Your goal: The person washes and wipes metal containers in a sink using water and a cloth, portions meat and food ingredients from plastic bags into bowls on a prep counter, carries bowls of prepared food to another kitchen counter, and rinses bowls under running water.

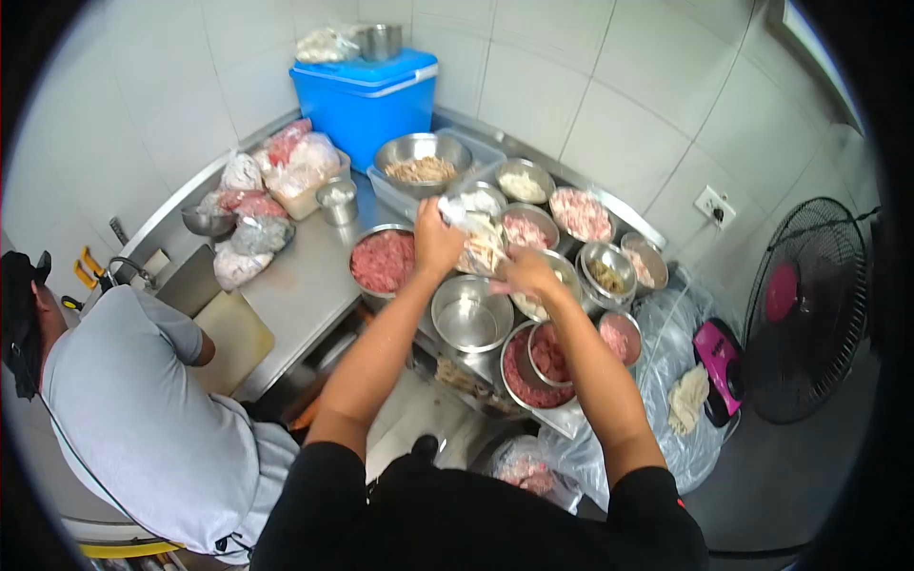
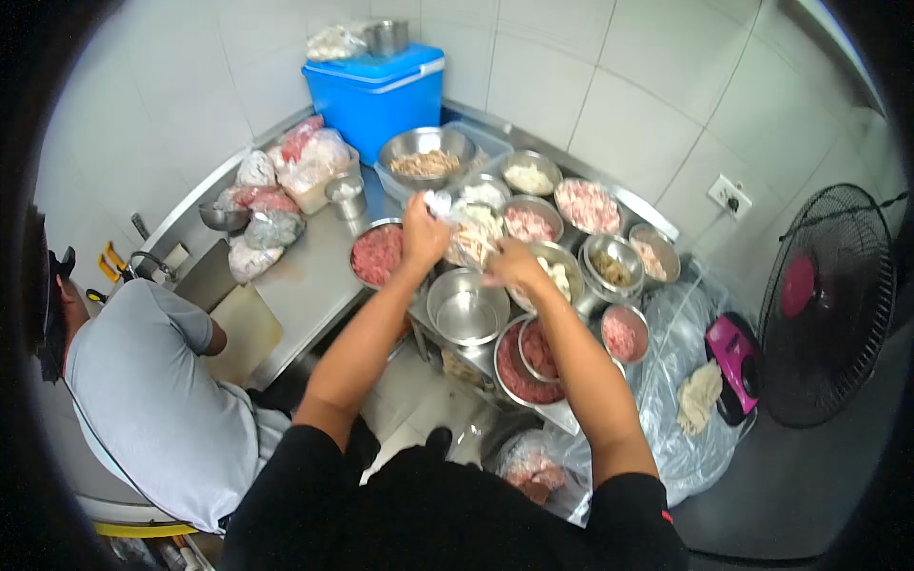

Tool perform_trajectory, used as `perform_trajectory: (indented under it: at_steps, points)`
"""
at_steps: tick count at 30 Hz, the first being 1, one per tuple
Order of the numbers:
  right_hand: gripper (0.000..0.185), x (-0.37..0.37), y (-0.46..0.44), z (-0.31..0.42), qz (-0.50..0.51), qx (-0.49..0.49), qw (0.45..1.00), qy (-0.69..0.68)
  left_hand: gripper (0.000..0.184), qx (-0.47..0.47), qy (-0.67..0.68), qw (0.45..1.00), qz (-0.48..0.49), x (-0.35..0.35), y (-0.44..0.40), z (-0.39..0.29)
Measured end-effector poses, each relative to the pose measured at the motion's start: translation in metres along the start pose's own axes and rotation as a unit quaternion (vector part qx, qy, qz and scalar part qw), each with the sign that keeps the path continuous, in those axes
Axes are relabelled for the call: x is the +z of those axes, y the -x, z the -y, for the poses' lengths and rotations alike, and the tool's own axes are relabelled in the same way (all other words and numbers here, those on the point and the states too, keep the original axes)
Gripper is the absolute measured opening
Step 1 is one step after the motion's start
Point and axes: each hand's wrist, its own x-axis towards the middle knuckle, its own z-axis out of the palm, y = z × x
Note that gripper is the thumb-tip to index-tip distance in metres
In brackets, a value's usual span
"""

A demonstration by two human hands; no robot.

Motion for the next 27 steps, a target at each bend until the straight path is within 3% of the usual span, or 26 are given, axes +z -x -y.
perform_trajectory:
  at_steps: [4,6,8,9,10,12,15,16,21,23,27]
  points:
    - [0.023,-0.002,-0.031,-0.028,-0.034,-0.03,0.99,-0.133,0.021,-0.123,0.134,0.983,0.024,0.02,0.006,0.028]
    - [0.03,0.0,-0.024,-0.018,-0.034,-0.004,0.995,-0.093,0.022,-0.085,0.158,0.984,0.017,0.019,0.002,0.017]
    - [0.024,0.001,-0.001,-0.004,-0.064,-0.039,0.995,0.06,0.026,-0.068,0.203,0.976,0.031,0.027,0.014,0.022]
    - [0.023,-0.002,-0.008,-0.015,-0.02,-0.011,0.999,0.033,0.028,-0.074,0.172,0.981,0.041,0.024,0.018,0.017]
    - [0.02,0.0,-0.021,-0.035,0.004,0.01,0.994,-0.108,0.025,-0.098,0.215,0.97,0.056,0.016,0.023,0.002]
    - [0.021,0.007,-0.032,-0.043,0.011,0.035,0.997,-0.071,0.024,0.004,0.147,0.989,0.018,0.016,0.027,0.009]
    - [0.021,0.009,-0.047,-0.056,0.045,0.062,0.996,-0.055,0.028,-0.036,0.158,0.986,0.025,0.012,0.038,0.008]
    - [0.021,0.006,-0.049,-0.057,0.09,0.076,0.992,-0.039,0.028,-0.093,0.191,0.976,0.04,0.009,0.043,0.005]
    - [0.029,0.006,-0.031,-0.04,0.151,0.126,0.98,-0.013,0.028,-0.055,0.215,0.975,-0.014,0.02,0.06,0.023]
    - [0.035,0.002,-0.032,-0.039,0.204,0.115,0.968,0.085,0.027,-0.061,0.227,0.97,-0.057,0.025,0.063,0.028]
    - [0.037,-0.004,-0.046,-0.058,0.221,0.113,0.969,0.022,0.025,-0.092,0.186,0.975,-0.081,0.031,0.073,0.034]
